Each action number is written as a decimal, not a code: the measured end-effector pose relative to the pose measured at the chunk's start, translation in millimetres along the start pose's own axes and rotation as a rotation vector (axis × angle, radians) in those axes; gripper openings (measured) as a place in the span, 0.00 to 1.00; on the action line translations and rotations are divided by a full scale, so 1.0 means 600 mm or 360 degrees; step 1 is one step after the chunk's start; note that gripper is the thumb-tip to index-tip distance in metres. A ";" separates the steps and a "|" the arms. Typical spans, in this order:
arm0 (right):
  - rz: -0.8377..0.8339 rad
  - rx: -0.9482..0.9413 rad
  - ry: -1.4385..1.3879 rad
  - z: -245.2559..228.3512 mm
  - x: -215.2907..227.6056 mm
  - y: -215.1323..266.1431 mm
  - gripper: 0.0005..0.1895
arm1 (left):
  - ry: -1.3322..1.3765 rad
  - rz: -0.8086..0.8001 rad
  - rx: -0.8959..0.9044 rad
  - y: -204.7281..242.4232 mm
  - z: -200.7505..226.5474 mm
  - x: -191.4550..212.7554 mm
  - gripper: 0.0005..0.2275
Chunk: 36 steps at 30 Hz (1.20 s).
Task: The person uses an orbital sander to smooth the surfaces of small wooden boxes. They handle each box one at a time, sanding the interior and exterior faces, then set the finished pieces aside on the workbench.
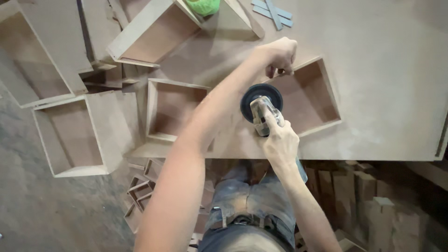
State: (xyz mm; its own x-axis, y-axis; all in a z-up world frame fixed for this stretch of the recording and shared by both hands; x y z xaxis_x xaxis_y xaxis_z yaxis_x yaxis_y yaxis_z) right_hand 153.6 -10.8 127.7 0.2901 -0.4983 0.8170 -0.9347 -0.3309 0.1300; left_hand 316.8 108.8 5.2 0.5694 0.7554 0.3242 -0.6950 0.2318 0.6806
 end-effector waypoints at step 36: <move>-0.0010 -0.0098 0.0031 0.008 -0.002 0.026 0.41 | -0.0329 -0.0043 0.0082 -0.015 -0.006 -0.001 0.09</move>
State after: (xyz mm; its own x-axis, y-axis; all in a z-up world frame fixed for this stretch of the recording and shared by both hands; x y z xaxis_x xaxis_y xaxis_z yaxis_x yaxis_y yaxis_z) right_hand 139.8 -19.3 126.2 0.2926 -0.4804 0.8268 -0.9439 -0.2837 0.1692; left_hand 321.1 108.4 -3.2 0.6691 0.6063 0.4298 -0.6581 0.2146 0.7217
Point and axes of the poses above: each hand's wrist, its own y-axis away from the middle knuckle, its own x-axis out of the back of the hand, z = x × y, the point moved 7 cm from there along -y, towards the middle knuckle, and after that the axes turned 12 degrees about z, right-handed, at the moved point
